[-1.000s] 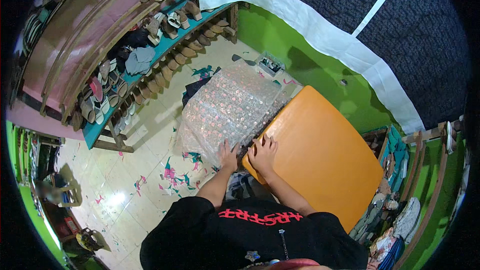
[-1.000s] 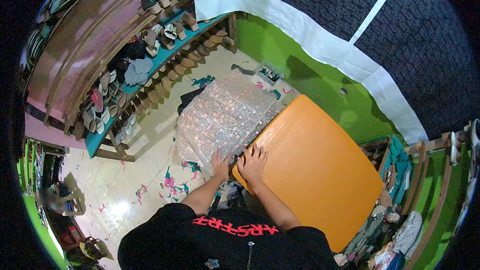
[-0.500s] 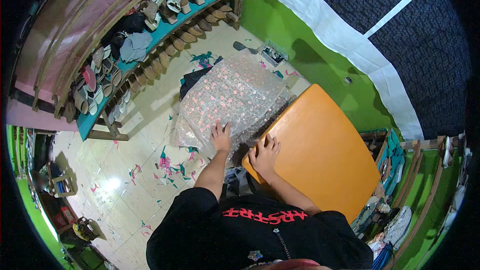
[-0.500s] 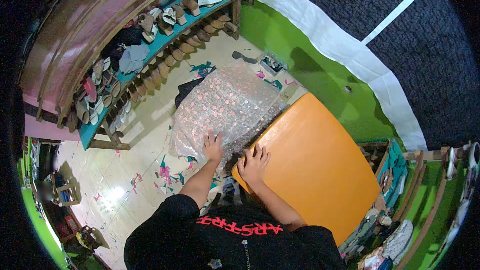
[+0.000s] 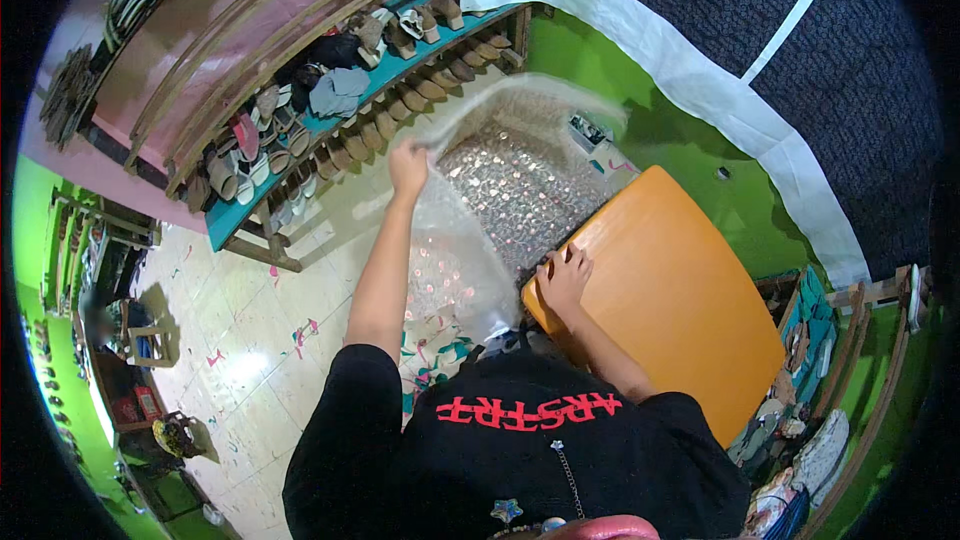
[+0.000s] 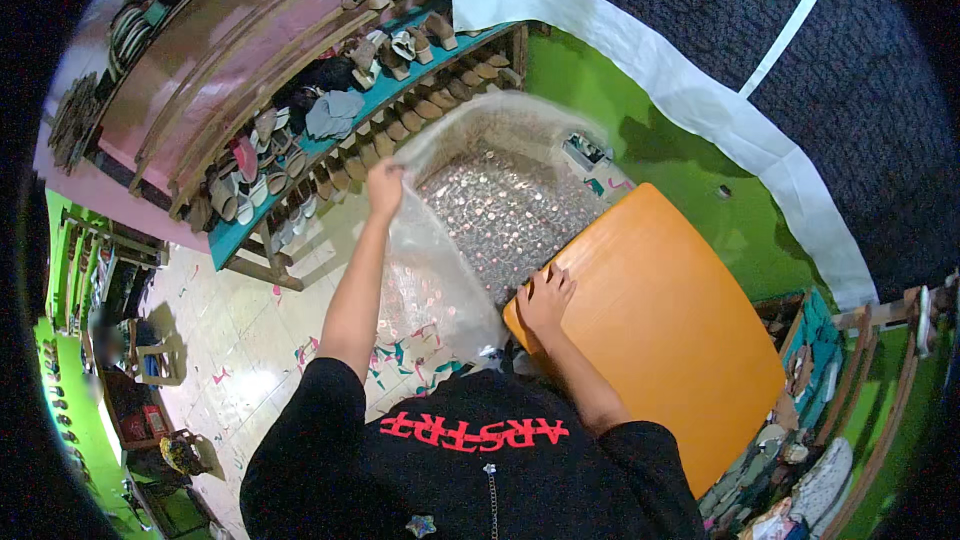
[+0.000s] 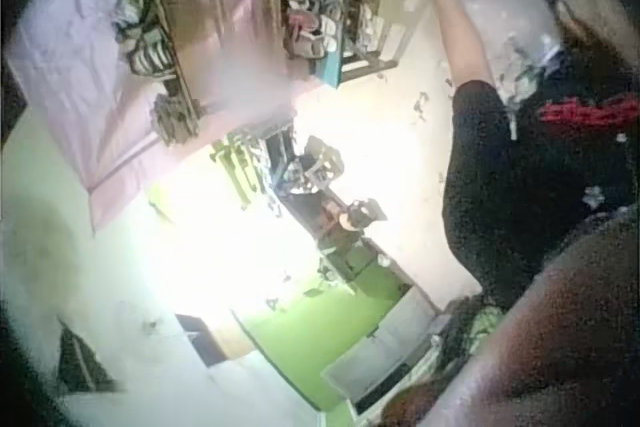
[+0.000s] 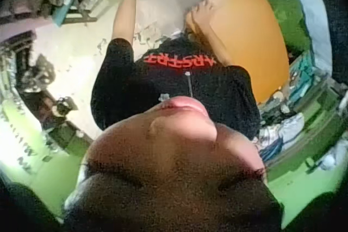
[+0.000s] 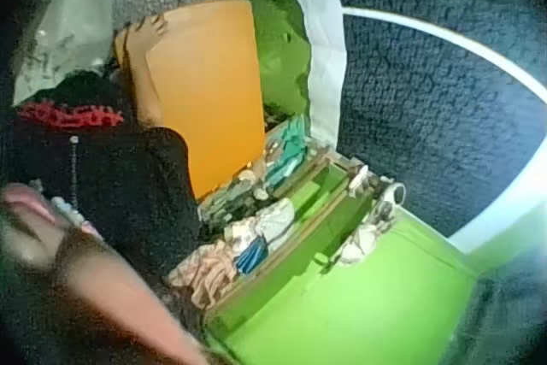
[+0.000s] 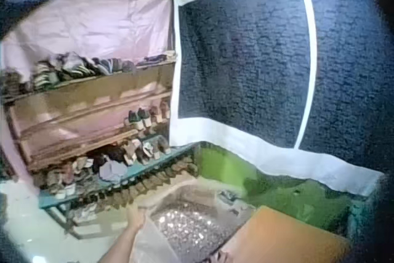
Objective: Folding various pieces of fabric and organizing them on shelves.
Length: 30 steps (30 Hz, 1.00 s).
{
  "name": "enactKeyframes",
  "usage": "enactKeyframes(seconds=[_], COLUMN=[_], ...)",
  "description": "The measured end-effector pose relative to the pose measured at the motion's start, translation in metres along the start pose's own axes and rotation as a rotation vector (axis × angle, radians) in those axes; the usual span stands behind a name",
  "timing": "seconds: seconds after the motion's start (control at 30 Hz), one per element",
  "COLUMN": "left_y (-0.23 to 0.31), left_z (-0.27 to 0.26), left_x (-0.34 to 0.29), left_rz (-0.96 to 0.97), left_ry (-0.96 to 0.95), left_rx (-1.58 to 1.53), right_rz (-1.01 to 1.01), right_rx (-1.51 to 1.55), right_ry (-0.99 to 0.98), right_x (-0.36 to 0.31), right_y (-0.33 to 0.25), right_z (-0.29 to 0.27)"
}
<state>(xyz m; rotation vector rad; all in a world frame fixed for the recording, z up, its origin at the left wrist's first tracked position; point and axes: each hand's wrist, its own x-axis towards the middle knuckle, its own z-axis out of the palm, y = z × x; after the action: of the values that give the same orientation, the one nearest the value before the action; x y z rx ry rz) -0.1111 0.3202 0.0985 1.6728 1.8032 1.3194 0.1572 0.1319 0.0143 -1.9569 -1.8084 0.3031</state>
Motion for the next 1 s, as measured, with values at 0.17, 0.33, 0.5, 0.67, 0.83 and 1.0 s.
enactKeyframes(seconds=[0.17, 0.33, 0.5, 0.67, 0.83, 1.0], left_y=[0.056, 0.1, 0.108, 0.126, 0.128, 0.109], left_z=[-0.054, -0.068, -0.053, -0.009, 0.015, 0.04], left_x=[0.021, -0.012, -0.078, -0.137, -0.182, -0.168], left_rz=[0.049, 0.22, 0.314, 0.622, 0.304, 0.192], left_ry=[0.124, 0.143, -0.024, -0.044, -0.203, -0.053], left_rx=[-0.117, -0.207, -0.115, 0.003, 0.311, 0.53], right_rz=[0.148, 0.06, 0.307, 0.312, 0.45, 0.439], right_rx=[0.025, 0.552, 1.47, 1.658, 1.592, 1.519], right_ry=[-0.076, 0.115, -0.228, -0.202, -0.117, -0.118], right_x=[0.024, 0.08, 0.083, 0.08, 0.11, 0.143], right_y=[-0.007, 0.0, -0.079, -0.101, -0.062, -0.029], right_z=[0.011, 0.014, -0.084, -0.109, -0.094, -0.142])
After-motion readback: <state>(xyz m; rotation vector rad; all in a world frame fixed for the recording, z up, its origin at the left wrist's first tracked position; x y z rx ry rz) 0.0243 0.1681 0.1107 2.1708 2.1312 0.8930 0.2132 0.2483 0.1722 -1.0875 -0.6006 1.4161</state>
